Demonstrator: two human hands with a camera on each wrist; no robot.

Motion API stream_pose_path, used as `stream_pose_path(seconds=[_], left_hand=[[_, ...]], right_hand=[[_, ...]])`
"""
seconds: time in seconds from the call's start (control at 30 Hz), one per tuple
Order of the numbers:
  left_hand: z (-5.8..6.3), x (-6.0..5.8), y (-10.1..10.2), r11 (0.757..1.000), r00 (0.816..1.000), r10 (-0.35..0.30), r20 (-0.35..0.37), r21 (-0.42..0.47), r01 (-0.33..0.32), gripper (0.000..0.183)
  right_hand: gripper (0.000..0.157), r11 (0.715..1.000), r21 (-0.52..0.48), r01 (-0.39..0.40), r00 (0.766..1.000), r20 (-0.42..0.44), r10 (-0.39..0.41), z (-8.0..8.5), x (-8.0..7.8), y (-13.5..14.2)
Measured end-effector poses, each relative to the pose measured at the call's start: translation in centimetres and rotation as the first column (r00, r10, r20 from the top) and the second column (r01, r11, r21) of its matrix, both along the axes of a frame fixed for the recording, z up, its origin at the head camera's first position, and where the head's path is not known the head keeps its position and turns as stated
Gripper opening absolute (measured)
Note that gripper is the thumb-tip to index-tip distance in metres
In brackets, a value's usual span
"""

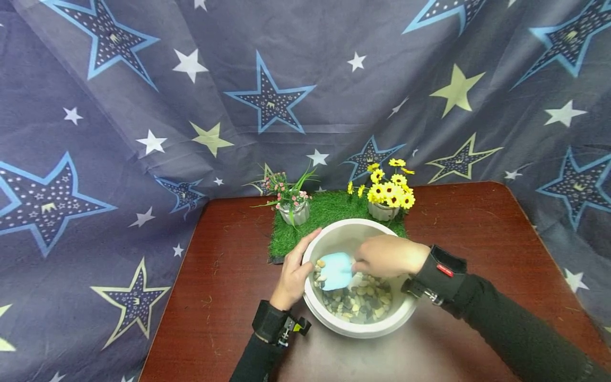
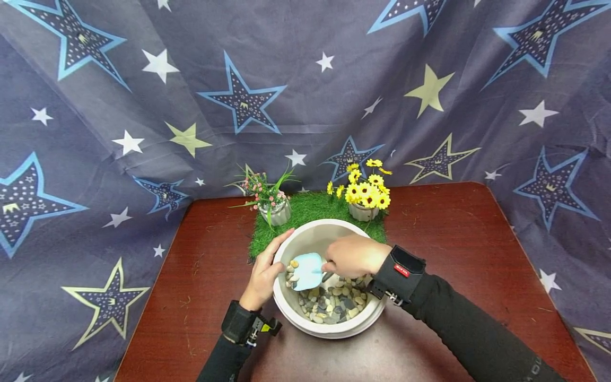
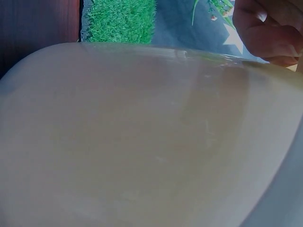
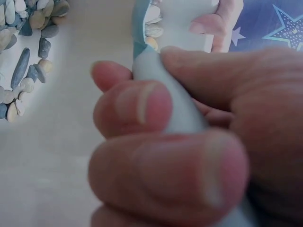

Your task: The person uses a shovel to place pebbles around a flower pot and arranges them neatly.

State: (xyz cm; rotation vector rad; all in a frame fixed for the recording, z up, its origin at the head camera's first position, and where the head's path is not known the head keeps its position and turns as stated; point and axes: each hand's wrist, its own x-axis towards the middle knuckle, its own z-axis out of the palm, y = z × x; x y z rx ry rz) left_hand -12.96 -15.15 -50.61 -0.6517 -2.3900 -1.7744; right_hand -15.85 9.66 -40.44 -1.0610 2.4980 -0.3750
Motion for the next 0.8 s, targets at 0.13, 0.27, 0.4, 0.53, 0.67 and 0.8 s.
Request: stream_pose_path(seconds=[0.13,0.27,0.4,0.53,0.67,0.8], left_hand=[[0.0,0.1,0.0,1.000,1.000,0.006,0.008,-0.007,-0.006,0.080],[-0.1,0.1,0.0,0.999,1.000,0.023,0.019,-0.024,-0.023,0.080],[0.0,0.1,0.0,0.999,0.999,0.037,0.040,-0.033,-0.036,0.079],[0.0,0.1,0.0,0.999,0.999,0.041,0.037,-0.035,-0.039,0.079],[0.0,0.1,0.0,0.998,0.999,0.044,0.016,-0.041,-0.043,0.079],[0.0,0.1,0.0,0.998,0.999,0.047,0.007,-0.045,-0.047,0.079]], right_hand=[[0.036,0.999,-0.035,0.014,1.000,0.022,-0.013,0.3,0.2,0.7],[0.036,0.998,-0.060,0.024,0.998,0.060,-0.021,0.6,0.3,1.4],[0.034,0.997,-0.073,0.018,0.998,0.060,-0.013,0.6,0.2,1.8],[0.031,0.997,-0.079,0.010,0.999,0.045,-0.007,0.4,0.1,2.2],[0.029,0.997,-0.077,0.022,0.999,0.051,-0.018,0.3,0.0,2.4],[0.028,0.997,-0.080,0.020,0.998,0.057,-0.016,0.3,-0.1,2.4]])
